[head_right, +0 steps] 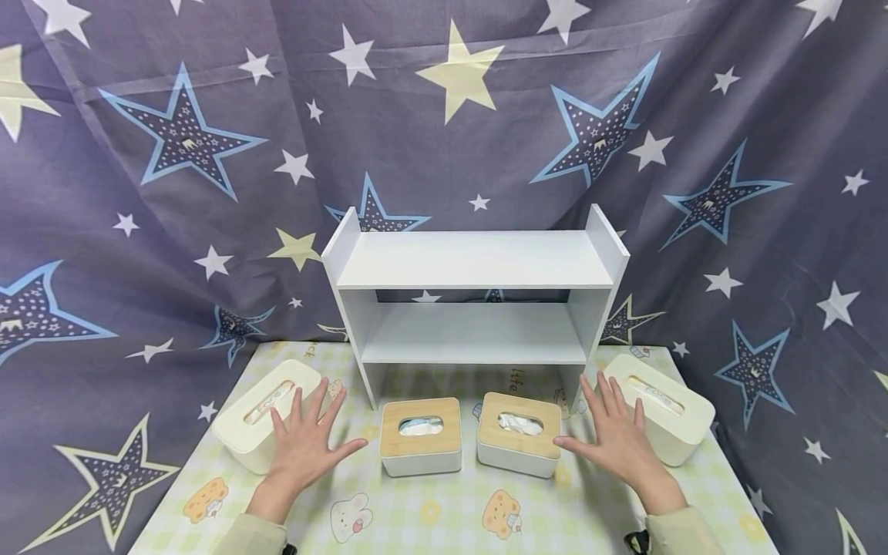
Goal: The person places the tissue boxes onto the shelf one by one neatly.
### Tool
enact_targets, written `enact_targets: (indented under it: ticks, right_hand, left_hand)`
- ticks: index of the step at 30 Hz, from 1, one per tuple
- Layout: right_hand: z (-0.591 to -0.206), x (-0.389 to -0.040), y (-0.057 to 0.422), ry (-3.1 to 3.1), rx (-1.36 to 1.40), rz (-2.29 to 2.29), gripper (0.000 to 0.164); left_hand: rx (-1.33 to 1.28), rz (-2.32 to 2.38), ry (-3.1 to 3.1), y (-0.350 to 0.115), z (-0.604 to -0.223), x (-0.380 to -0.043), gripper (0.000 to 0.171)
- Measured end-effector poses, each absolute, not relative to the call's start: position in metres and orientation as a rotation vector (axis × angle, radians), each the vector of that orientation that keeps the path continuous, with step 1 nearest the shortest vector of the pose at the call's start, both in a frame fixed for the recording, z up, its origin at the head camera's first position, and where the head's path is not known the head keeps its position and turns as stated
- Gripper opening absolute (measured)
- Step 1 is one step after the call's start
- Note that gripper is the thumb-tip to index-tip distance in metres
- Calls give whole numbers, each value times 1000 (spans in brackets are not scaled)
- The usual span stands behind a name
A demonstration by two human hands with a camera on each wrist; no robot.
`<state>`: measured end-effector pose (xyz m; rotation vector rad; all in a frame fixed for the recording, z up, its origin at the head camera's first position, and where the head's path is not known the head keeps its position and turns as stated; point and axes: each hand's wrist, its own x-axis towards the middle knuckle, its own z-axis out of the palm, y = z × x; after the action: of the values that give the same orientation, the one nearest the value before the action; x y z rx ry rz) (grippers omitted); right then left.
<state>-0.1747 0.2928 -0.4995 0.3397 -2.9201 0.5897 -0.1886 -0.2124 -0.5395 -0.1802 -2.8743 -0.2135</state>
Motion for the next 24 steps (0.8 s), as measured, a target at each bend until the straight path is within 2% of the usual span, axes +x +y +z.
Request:
enact_targets:
  ticks: [10,24]
  right_hand:
    - [-503,-176,283,-2901,376,595,109]
    - [-508,-182,267,-2863,462,689,101]
  left_hand:
    - [-190,-232,-2897,-205,-539,-188,99]
    - [-222,-254,-2899,-192,-543,-189,100]
